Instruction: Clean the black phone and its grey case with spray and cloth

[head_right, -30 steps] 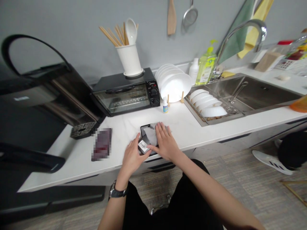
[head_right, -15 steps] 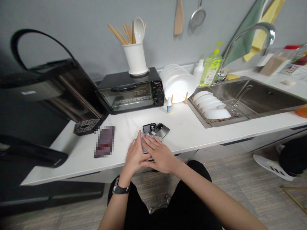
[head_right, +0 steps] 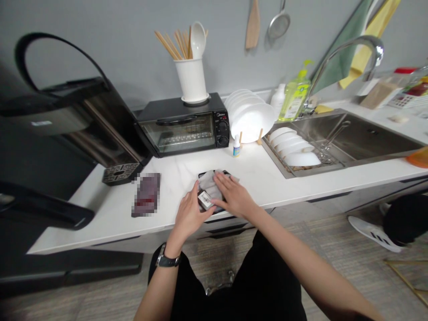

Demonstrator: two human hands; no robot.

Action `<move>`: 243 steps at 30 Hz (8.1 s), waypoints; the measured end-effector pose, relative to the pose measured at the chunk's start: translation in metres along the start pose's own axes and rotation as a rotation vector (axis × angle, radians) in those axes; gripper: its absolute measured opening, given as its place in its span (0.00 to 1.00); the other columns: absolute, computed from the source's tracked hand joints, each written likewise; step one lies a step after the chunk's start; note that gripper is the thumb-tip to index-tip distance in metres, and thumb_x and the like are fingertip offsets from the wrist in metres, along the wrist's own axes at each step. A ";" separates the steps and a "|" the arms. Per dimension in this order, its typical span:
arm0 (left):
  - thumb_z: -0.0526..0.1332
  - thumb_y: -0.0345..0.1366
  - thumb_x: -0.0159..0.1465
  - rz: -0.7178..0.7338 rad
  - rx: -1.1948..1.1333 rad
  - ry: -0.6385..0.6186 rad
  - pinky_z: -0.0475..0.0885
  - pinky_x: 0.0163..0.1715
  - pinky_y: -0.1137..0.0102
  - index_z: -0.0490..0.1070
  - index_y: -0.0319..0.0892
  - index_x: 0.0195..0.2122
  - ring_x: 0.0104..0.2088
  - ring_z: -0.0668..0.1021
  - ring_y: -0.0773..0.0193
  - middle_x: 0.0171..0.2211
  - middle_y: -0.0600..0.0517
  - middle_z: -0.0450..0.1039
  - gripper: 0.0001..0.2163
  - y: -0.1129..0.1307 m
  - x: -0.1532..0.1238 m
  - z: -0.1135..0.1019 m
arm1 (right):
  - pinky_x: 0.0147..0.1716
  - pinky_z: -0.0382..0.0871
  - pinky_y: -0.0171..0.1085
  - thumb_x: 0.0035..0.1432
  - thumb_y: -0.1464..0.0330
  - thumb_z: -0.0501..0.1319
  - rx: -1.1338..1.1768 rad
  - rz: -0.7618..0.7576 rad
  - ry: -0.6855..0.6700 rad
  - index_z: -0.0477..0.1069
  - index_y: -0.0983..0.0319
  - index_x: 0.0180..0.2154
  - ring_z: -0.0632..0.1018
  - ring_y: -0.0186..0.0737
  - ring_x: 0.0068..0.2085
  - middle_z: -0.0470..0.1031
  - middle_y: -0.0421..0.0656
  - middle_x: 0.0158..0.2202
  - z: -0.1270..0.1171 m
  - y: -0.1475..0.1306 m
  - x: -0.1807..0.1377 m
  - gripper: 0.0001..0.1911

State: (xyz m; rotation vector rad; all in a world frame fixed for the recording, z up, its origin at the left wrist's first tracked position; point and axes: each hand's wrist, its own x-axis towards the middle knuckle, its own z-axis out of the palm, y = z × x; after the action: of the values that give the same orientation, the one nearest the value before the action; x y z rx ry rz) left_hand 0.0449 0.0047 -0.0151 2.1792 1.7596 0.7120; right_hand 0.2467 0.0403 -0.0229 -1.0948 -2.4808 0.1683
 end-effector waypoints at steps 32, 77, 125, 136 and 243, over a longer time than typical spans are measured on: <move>0.66 0.46 0.65 0.018 -0.012 -0.026 0.68 0.61 0.48 0.42 0.37 0.75 0.63 0.72 0.40 0.65 0.33 0.67 0.45 -0.003 0.002 0.000 | 0.71 0.50 0.64 0.69 0.41 0.49 -0.027 0.059 0.056 0.38 0.70 0.76 0.49 0.60 0.76 0.46 0.62 0.76 0.001 0.002 -0.008 0.52; 0.68 0.44 0.64 0.039 -0.012 -0.006 0.70 0.59 0.50 0.41 0.38 0.75 0.60 0.75 0.42 0.64 0.34 0.69 0.46 -0.006 0.002 0.001 | 0.73 0.51 0.59 0.70 0.42 0.51 0.051 -0.073 -0.003 0.47 0.64 0.75 0.57 0.54 0.75 0.54 0.56 0.74 0.001 -0.001 -0.001 0.46; 0.62 0.39 0.69 -0.079 -0.401 0.119 0.77 0.41 0.69 0.75 0.44 0.49 0.38 0.84 0.59 0.39 0.49 0.84 0.10 -0.001 -0.013 0.004 | 0.72 0.51 0.62 0.73 0.55 0.54 0.068 -0.056 0.270 0.51 0.64 0.73 0.57 0.56 0.74 0.65 0.57 0.69 -0.015 -0.018 0.006 0.35; 0.58 0.43 0.73 -0.024 -0.057 0.213 0.68 0.31 0.71 0.76 0.43 0.36 0.28 0.79 0.62 0.29 0.50 0.80 0.12 0.001 -0.017 0.008 | 0.69 0.56 0.62 0.70 0.46 0.52 -0.067 0.066 0.331 0.65 0.69 0.61 0.70 0.61 0.64 0.72 0.61 0.57 -0.021 0.018 0.006 0.35; 0.60 0.31 0.65 -0.256 0.282 0.162 0.62 0.28 0.67 0.79 0.41 0.26 0.26 0.80 0.56 0.26 0.43 0.80 0.12 0.010 -0.020 0.026 | 0.72 0.52 0.54 0.76 0.62 0.50 0.019 -0.329 0.141 0.54 0.63 0.72 0.60 0.46 0.73 0.64 0.51 0.71 -0.006 -0.035 0.023 0.29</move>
State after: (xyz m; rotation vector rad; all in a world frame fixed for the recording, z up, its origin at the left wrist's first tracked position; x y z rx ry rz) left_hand 0.0640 -0.0140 -0.0364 2.0511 2.2944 0.6240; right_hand 0.2121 0.0328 -0.0005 -0.6526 -2.4817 0.0158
